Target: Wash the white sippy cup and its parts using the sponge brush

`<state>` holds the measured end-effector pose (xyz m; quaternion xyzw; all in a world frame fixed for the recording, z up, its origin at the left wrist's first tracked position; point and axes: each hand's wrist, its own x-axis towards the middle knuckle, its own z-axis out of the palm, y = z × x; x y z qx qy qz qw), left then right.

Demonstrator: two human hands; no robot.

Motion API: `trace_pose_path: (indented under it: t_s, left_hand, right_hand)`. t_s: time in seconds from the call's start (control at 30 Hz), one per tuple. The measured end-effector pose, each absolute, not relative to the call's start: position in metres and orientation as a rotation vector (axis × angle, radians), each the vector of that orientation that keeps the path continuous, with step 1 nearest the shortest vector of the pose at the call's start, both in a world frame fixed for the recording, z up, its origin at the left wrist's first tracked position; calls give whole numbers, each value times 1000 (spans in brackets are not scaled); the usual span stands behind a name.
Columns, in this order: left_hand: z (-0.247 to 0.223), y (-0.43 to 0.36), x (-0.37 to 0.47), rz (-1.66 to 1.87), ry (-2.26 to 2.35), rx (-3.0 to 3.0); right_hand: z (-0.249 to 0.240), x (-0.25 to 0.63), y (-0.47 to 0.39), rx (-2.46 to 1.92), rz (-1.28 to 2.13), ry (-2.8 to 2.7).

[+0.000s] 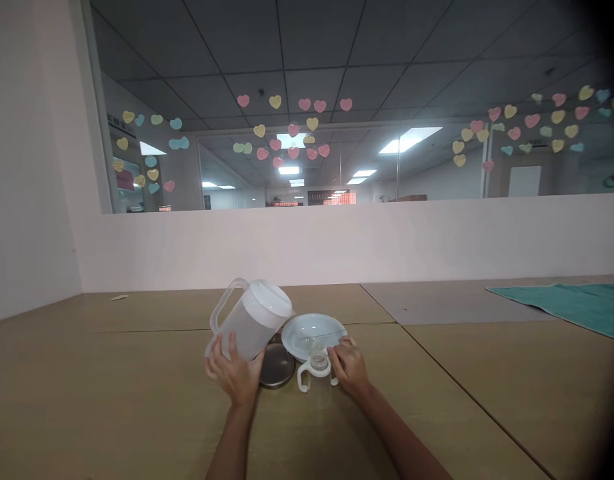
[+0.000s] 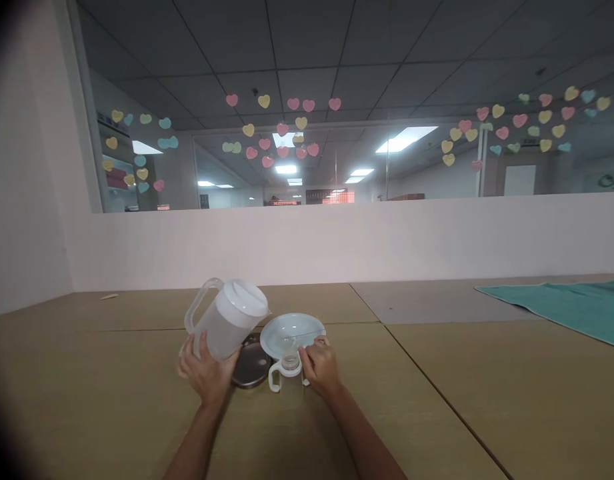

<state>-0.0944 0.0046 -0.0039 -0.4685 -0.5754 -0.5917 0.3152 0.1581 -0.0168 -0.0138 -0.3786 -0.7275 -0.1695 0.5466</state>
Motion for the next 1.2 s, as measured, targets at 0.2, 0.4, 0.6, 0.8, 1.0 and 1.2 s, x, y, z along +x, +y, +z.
trace_pose_path:
  t_s: [0.2, 0.4, 0.6, 0.8, 1.0, 1.2]
  left_hand:
    - [-4, 5, -92, -1582, -1462, -1263]
    - [1, 3, -93, -1584, -1388, -1270]
    - [3, 0, -92, -1528, -1283, -1345]
    - [1, 0, -91, -1422, -1170, -1435]
    - [-3, 5, -92, -1411, -1154, -1489]
    - [-3, 4, -93, -1338, -1184, -1469]
  right_hand:
    - [-21, 157, -12, -988, -433, -1704]
    - [-24, 156, -12, -1011, -461, -1737]
    - [-23, 157, -12, -1030, -478, -1721]
    - [-23, 158, -10, -1002, -477, -1698]
    - [-24, 158, -9, -960, -515, -1672]
    - [-24, 158, -8, -967, -536, -1681]
